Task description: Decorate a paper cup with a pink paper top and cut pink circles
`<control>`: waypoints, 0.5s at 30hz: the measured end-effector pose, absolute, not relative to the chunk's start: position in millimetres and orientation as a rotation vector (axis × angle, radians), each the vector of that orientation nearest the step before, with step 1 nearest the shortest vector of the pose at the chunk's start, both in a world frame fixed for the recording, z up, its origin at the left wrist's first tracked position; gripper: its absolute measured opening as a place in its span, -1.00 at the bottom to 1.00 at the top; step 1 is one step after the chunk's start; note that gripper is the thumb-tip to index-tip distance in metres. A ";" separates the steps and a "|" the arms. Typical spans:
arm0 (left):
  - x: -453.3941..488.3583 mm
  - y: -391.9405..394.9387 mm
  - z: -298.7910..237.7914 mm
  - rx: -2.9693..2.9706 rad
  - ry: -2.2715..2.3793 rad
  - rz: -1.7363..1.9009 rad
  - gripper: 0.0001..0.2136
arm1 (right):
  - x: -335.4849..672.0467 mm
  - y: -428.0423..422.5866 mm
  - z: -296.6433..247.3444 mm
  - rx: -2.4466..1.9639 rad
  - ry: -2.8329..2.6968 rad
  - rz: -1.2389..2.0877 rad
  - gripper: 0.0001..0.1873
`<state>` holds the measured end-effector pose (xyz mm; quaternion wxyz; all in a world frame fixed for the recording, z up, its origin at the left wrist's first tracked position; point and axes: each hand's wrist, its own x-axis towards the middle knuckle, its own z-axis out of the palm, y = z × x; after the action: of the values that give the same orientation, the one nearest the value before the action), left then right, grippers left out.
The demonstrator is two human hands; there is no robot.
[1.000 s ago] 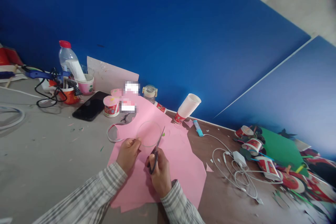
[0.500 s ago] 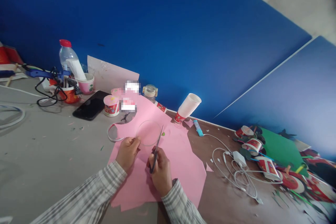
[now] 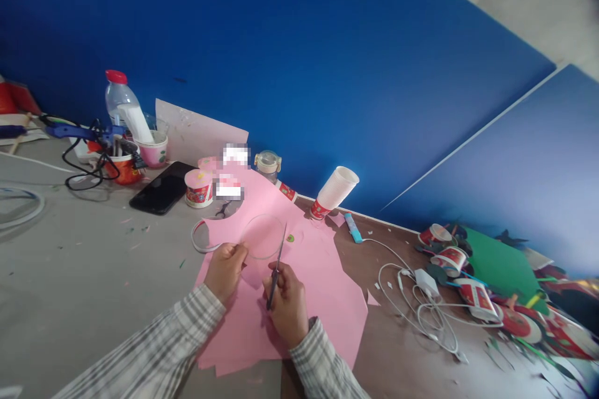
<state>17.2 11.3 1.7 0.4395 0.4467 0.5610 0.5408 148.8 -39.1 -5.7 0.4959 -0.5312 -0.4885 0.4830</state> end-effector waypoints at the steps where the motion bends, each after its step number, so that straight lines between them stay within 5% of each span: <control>1: 16.5 11.4 2.2 1.121 1.402 1.339 -0.63 | 148.9 -39.3 -5.4 -1.288 -1.187 1.168 -0.76; 15: 10.3 10.5 17.9 1.100 1.412 1.251 -0.63 | 151.3 -38.9 -4.3 -1.337 -1.282 1.085 -0.78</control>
<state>10.3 10.5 17.9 0.4610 0.4472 0.5737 0.5083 151.3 -38.9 -4.3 0.4771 -0.5475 -0.5247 0.4442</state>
